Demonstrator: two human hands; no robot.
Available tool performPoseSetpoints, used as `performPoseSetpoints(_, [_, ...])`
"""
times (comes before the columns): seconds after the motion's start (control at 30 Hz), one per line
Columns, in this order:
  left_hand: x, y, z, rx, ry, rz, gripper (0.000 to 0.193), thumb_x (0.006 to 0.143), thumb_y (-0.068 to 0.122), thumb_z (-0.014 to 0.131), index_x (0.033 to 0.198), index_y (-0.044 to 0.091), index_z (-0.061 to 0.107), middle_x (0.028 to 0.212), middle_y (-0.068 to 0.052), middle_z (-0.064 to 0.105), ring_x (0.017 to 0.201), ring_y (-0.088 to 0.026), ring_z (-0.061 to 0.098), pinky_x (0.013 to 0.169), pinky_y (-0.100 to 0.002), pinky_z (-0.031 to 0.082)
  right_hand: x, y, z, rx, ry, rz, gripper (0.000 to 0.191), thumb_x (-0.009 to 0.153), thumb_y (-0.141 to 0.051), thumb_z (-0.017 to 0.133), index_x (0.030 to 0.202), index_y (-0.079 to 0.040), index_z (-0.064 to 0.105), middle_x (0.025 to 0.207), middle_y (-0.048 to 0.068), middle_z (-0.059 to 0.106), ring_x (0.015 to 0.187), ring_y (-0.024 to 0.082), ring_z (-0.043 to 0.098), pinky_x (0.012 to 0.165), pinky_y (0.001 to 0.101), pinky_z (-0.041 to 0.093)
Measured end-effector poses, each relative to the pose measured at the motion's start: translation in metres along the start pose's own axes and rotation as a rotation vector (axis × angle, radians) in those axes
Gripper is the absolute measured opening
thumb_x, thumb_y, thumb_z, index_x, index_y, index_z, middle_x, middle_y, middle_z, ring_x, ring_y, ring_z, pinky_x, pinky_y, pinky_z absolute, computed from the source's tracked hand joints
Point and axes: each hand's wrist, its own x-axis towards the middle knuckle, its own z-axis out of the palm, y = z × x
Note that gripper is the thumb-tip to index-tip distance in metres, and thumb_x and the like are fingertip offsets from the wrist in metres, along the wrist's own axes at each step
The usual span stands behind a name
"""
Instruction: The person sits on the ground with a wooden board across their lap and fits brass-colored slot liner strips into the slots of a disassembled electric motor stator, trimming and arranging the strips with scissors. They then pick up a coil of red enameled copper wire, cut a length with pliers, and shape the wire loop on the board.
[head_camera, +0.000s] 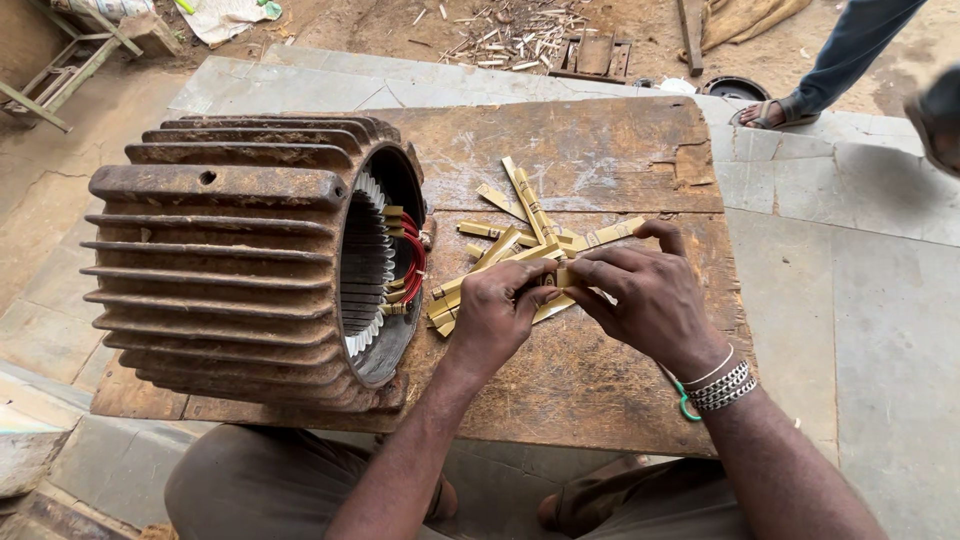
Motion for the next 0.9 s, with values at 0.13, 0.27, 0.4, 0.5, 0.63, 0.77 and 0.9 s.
performPoseSetpoints(0.13, [-0.002, 0.002, -0.001, 0.028, -0.028, -0.043, 0.021, 0.089, 0.008, 0.078, 0.110, 0.005, 0.077, 0.095, -0.010, 0.078, 0.088, -0.020, 0.077, 0.076, -0.032, 0.063, 0.000, -0.005, -0.002, -0.025, -0.009, 0.005, 0.014, 0.089, -0.035, 0.078, 0.096, -0.023, 0.079, 0.095, -0.004, 0.079, 0.082, 0.012, 0.072, 0.104, 0.0423, 0.038])
performPoseSetpoints(0.27, [-0.004, 0.000, 0.001, 0.037, -0.015, -0.051, 0.022, 0.089, -0.001, 0.073, 0.109, 0.005, 0.077, 0.097, -0.010, 0.077, 0.089, -0.019, 0.078, 0.076, -0.031, 0.065, 0.001, -0.007, 0.000, -0.039, -0.018, 0.015, 0.013, 0.089, -0.035, 0.079, 0.092, -0.022, 0.080, 0.090, -0.003, 0.079, 0.079, 0.012, 0.072, 0.104, 0.0419, 0.038])
performPoseSetpoints(0.4, [-0.006, -0.006, 0.003, 0.060, -0.034, -0.067, 0.023, 0.088, -0.005, 0.071, 0.106, 0.007, 0.078, 0.097, -0.009, 0.078, 0.088, -0.018, 0.078, 0.075, -0.026, 0.066, 0.000, -0.006, 0.003, -0.050, -0.058, 0.029, 0.009, 0.089, -0.033, 0.079, 0.091, -0.024, 0.080, 0.087, -0.004, 0.079, 0.077, 0.011, 0.072, 0.106, 0.0407, 0.038])
performPoseSetpoints(0.5, [-0.006, -0.013, 0.004, 0.029, -0.045, -0.078, 0.024, 0.089, -0.005, 0.070, 0.107, 0.008, 0.078, 0.099, -0.008, 0.078, 0.090, -0.016, 0.079, 0.077, -0.025, 0.067, 0.001, -0.005, 0.003, -0.038, -0.059, 0.030, 0.010, 0.090, -0.034, 0.078, 0.093, -0.024, 0.080, 0.088, -0.005, 0.079, 0.077, 0.010, 0.072, 0.107, 0.0410, 0.037])
performPoseSetpoints(0.63, [0.000, -0.021, -0.001, 0.088, -0.037, -0.106, 0.010, 0.093, 0.007, 0.078, 0.103, 0.010, 0.078, 0.099, -0.007, 0.078, 0.086, -0.014, 0.078, 0.069, -0.024, 0.063, 0.001, 0.000, -0.006, -0.016, 0.001, -0.005, 0.017, 0.090, -0.037, 0.077, 0.099, -0.022, 0.079, 0.095, -0.004, 0.080, 0.083, 0.010, 0.073, 0.106, 0.0426, 0.034])
performPoseSetpoints(0.77, [0.000, -0.016, -0.007, 0.305, -0.058, -0.002, 0.015, 0.088, 0.014, 0.080, 0.102, 0.008, 0.079, 0.101, -0.008, 0.078, 0.087, -0.018, 0.074, 0.071, -0.029, 0.063, 0.001, 0.000, -0.005, -0.036, -0.005, 0.000, 0.019, 0.089, -0.039, 0.077, 0.099, -0.022, 0.079, 0.096, -0.004, 0.080, 0.084, 0.011, 0.073, 0.106, 0.0411, 0.035])
performPoseSetpoints(0.9, [0.000, -0.004, -0.003, 0.446, -0.040, 0.140, 0.016, 0.086, 0.009, 0.078, 0.102, 0.011, 0.080, 0.095, -0.005, 0.078, 0.089, -0.020, 0.073, 0.079, -0.039, 0.058, -0.001, -0.003, 0.003, -0.028, -0.028, 0.023, 0.015, 0.089, -0.037, 0.079, 0.093, -0.022, 0.079, 0.092, -0.004, 0.079, 0.082, 0.011, 0.073, 0.107, 0.0407, 0.035])
